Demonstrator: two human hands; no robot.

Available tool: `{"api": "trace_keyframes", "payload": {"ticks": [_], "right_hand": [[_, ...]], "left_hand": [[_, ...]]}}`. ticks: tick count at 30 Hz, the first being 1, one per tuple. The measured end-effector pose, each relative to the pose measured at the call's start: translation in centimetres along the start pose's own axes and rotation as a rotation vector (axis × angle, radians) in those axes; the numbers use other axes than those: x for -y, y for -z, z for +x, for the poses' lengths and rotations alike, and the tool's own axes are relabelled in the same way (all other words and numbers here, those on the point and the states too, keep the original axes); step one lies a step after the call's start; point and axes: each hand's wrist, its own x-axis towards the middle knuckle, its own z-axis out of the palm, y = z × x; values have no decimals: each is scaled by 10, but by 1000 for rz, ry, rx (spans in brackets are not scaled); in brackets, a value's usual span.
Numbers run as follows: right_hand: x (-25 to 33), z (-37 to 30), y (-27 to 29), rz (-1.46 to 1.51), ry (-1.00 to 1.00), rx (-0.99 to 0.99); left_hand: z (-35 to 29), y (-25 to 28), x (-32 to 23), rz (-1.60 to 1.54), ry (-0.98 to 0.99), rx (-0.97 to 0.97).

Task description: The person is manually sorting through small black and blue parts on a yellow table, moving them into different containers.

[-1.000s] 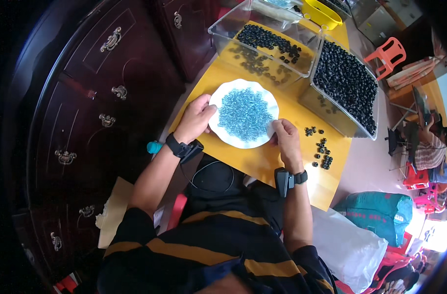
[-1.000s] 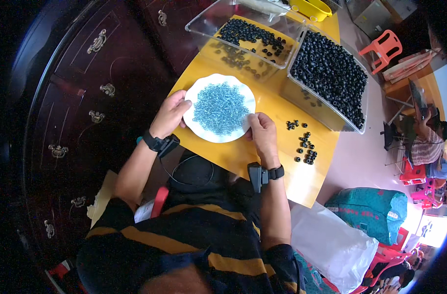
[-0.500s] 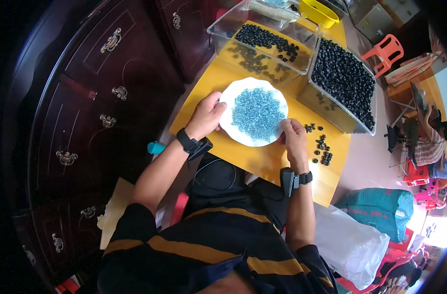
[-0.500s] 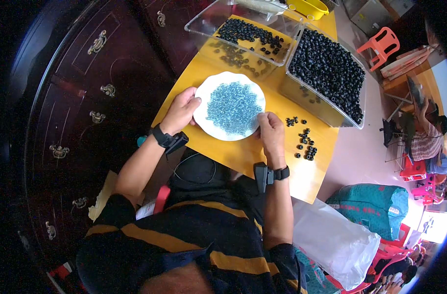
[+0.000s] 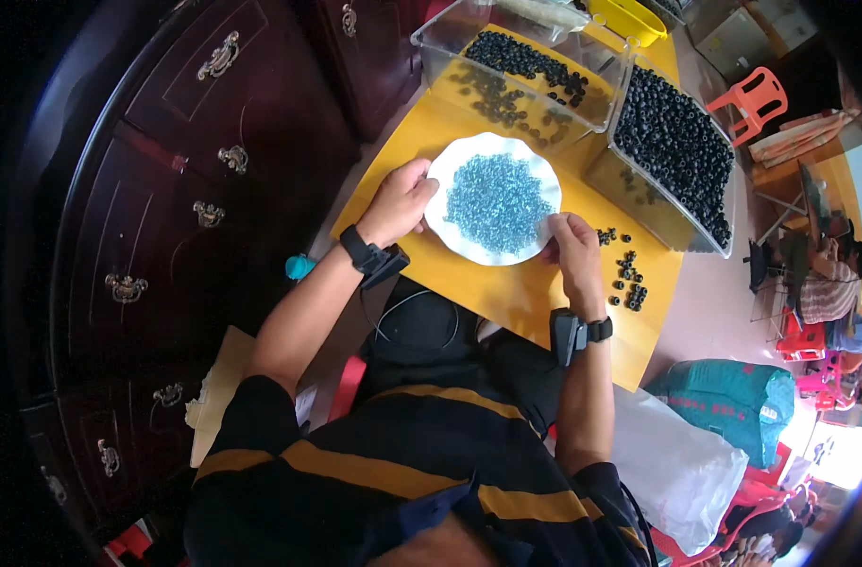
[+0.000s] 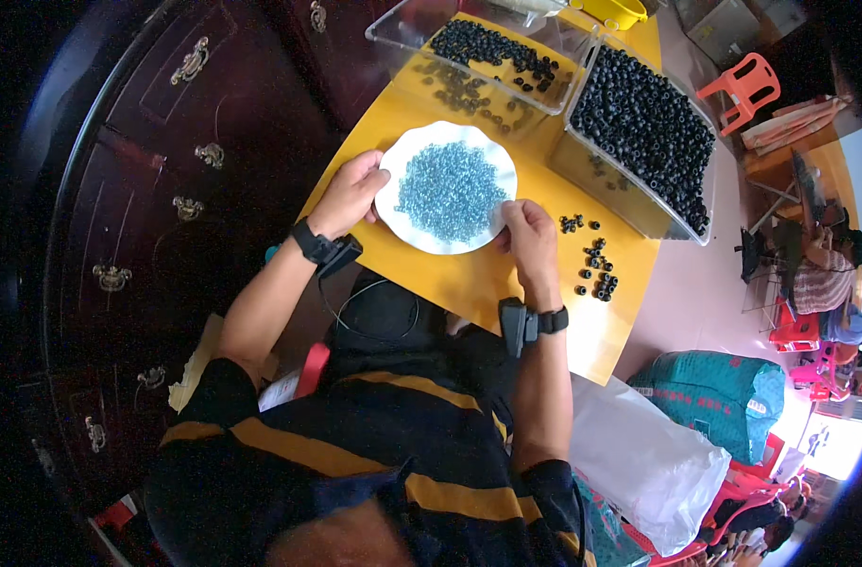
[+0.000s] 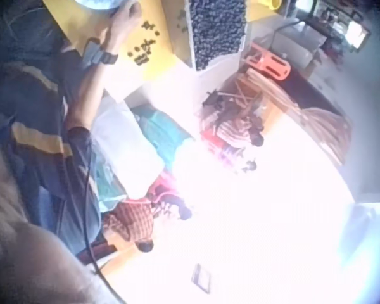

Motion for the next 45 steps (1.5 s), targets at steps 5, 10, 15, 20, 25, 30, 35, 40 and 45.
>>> {"api": "trace_keyframes", "payload": {"ticks": [5, 10, 15, 20, 25, 30, 35, 40, 45], "right_hand": [[0, 5, 10, 4, 16, 13], [-5, 6, 6, -7, -14, 33], [-8, 6, -1, 10, -19, 40], [-12, 22, -13, 38, -46, 49], [-7, 36, -19, 15, -84, 94], [-4, 42, -21, -222, -74, 15], [-10, 38, -21, -306, -12, -15], [-24, 42, -21, -390, 95, -38], [-26, 14, -1, -219, 91, -108]], "left_hand": [[7, -7, -10, 35, 5, -8], [1, -1, 0, 58, 61, 49], [-4, 9, -3, 105, 74, 57], [12, 17, -3, 192, 83, 13], [23, 30, -4, 118, 106, 39], [22, 30, -2, 203, 123, 36], [24, 36, 0, 318, 159, 78], [19, 39, -5, 310, 146, 2], [27, 19, -30, 690, -302, -220]]}}
